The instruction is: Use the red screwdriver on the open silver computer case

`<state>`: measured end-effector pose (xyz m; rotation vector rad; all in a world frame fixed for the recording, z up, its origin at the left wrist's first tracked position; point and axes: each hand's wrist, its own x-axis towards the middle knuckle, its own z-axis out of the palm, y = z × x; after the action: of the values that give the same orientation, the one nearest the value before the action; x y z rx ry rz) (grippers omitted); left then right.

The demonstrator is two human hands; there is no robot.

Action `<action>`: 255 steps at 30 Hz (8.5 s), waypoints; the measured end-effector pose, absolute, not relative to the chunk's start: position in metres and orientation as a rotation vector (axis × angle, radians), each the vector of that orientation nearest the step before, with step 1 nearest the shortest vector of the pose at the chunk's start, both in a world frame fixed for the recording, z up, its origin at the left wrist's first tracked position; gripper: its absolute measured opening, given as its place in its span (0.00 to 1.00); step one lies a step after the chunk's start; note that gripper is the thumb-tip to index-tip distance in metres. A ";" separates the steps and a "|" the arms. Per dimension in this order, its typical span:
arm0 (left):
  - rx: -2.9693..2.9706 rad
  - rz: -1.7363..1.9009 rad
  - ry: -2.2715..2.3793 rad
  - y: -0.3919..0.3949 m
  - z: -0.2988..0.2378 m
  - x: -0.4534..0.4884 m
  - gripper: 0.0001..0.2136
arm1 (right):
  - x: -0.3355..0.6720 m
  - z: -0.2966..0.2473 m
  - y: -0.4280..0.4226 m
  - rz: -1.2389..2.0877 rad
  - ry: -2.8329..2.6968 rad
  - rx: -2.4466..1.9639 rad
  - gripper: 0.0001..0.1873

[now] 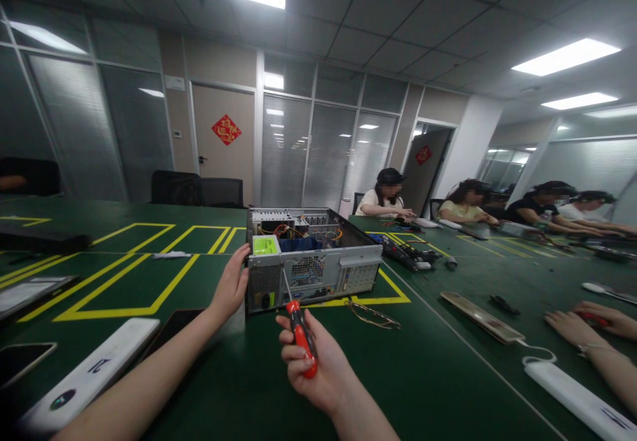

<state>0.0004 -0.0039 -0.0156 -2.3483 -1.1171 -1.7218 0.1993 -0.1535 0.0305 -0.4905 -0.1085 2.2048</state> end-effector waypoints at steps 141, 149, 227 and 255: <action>-2.327 -1.686 -1.102 -0.005 -0.014 0.001 0.20 | 0.156 -0.024 -0.152 2.120 -0.344 -1.201 0.19; -2.335 -1.692 -1.091 -0.004 -0.014 0.001 0.20 | 0.156 -0.021 -0.153 2.068 -0.397 -1.189 0.20; -2.351 -1.711 -1.092 -0.005 -0.013 0.000 0.20 | 0.154 -0.023 -0.156 2.137 -0.103 -1.081 0.20; -2.332 -1.695 -1.093 -0.004 -0.015 0.000 0.20 | 0.150 -0.021 -0.164 1.858 -0.109 -1.039 0.12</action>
<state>0.0001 -0.0038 -0.0149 -2.3324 -1.0929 -1.6947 0.1504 -0.1640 -0.0214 -1.0395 -0.1090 1.8580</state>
